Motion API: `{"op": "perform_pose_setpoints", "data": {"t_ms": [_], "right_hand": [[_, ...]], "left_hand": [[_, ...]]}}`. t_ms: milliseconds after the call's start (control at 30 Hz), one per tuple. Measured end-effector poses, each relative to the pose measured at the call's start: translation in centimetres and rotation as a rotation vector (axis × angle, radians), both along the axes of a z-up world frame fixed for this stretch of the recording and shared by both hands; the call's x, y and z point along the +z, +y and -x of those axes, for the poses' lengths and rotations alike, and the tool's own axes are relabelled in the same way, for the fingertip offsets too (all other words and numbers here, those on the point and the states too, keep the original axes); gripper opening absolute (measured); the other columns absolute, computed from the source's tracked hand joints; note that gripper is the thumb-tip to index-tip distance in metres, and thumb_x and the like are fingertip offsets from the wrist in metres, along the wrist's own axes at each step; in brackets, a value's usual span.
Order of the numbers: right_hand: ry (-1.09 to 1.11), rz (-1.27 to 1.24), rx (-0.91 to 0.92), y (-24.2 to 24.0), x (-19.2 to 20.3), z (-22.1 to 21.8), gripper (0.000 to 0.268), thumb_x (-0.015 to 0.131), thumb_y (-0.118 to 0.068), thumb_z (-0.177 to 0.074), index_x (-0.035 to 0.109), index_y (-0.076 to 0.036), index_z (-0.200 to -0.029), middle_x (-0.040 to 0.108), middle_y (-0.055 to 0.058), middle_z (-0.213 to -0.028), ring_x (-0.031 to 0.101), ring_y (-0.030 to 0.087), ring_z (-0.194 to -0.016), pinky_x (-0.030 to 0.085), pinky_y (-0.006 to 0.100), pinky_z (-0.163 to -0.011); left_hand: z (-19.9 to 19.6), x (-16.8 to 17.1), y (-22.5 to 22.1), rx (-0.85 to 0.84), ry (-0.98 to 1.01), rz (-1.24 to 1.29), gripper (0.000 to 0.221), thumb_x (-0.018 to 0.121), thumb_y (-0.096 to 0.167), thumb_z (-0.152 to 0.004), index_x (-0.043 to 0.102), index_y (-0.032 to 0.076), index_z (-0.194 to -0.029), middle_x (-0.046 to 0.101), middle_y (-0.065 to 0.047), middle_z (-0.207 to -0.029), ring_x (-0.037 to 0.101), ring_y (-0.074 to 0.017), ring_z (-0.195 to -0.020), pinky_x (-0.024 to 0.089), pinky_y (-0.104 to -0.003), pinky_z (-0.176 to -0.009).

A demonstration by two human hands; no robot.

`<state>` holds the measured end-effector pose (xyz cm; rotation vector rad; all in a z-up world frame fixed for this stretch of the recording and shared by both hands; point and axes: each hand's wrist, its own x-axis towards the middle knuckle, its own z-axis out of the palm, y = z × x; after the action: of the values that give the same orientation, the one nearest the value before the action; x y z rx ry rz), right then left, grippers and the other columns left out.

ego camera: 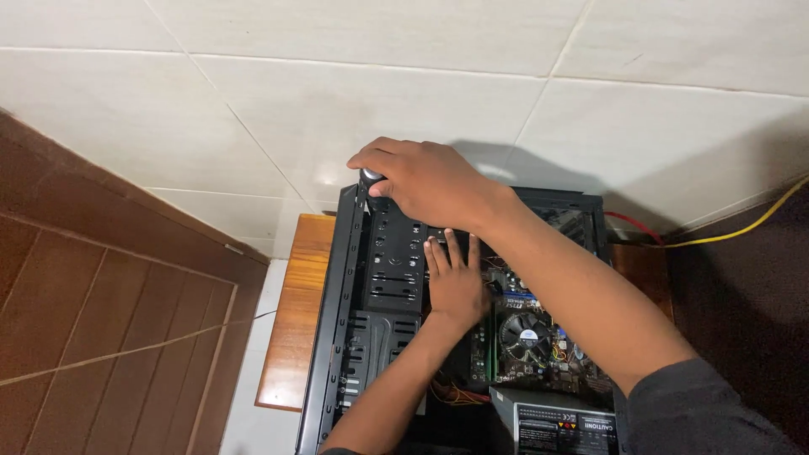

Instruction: Installing a hard drive into a desktop computer case and securing it with screws using a manual screwdriver.

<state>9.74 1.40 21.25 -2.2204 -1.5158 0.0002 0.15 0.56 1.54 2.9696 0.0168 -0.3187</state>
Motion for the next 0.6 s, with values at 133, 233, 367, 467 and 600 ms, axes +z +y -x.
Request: {"op": "perform_pose_setpoints", "data": {"t_ms": [133,233,367,467,600], "right_hand": [[0.064,0.012,0.004,-0.3,0.6,0.1,0.032,0.06,-0.022,-0.1,0.061,-0.011,-0.13,0.067,0.008,-0.122,0.07,0.038,-0.106,0.058,0.056,-0.085],[0.092,0.024,0.03,-0.4,0.7,0.2,0.034,0.06,-0.016,-0.1,0.06,-0.011,-0.133,0.066,0.009,-0.125,0.068,0.039,-0.109,0.057,0.059,-0.087],[-0.01,0.04,-0.006,0.0,-0.2,-0.2,0.031,0.06,-0.023,-0.1,0.061,-0.014,-0.13,0.067,0.004,-0.123,0.07,0.034,-0.106,0.057,0.056,-0.087],[-0.096,0.046,-0.048,0.1,-0.2,0.3,0.029,0.06,-0.026,-0.101,0.063,-0.016,-0.127,0.068,0.002,-0.119,0.071,0.031,-0.102,0.06,0.052,-0.082],[-0.182,0.0,-0.108,0.6,-1.0,1.2,0.025,0.061,-0.026,-0.1,0.064,-0.015,-0.122,0.068,0.002,-0.114,0.072,0.029,-0.097,0.062,0.05,-0.072]], "left_hand": [[-0.1,0.6,0.2,0.002,0.06,0.024,0.096,0.059,0.044,-0.089,0.01,0.005,-0.163,0.013,-0.036,-0.162,0.009,-0.0657,-0.144,-0.005,-0.071,-0.118],[0.2,0.4,0.2,0.008,0.037,0.02,0.097,0.058,0.043,-0.091,0.007,0.005,-0.163,0.012,-0.036,-0.162,0.009,-0.0651,-0.145,-0.004,-0.07,-0.118],[0.4,0.7,-0.1,0.007,0.035,0.053,0.092,0.059,0.038,-0.092,0.01,0.005,-0.163,0.01,-0.037,-0.162,0.005,-0.0669,-0.144,-0.004,-0.07,-0.118],[0.4,0.9,-0.1,0.011,0.066,0.063,0.092,0.059,0.037,-0.092,0.009,0.005,-0.163,0.007,-0.037,-0.163,0.003,-0.067,-0.145,-0.006,-0.07,-0.118],[0.1,-1.6,0.0,-0.012,0.057,0.071,0.092,0.058,0.039,-0.093,0.009,0.005,-0.163,0.011,-0.037,-0.161,0.006,-0.0671,-0.145,-0.007,-0.071,-0.117]]}}
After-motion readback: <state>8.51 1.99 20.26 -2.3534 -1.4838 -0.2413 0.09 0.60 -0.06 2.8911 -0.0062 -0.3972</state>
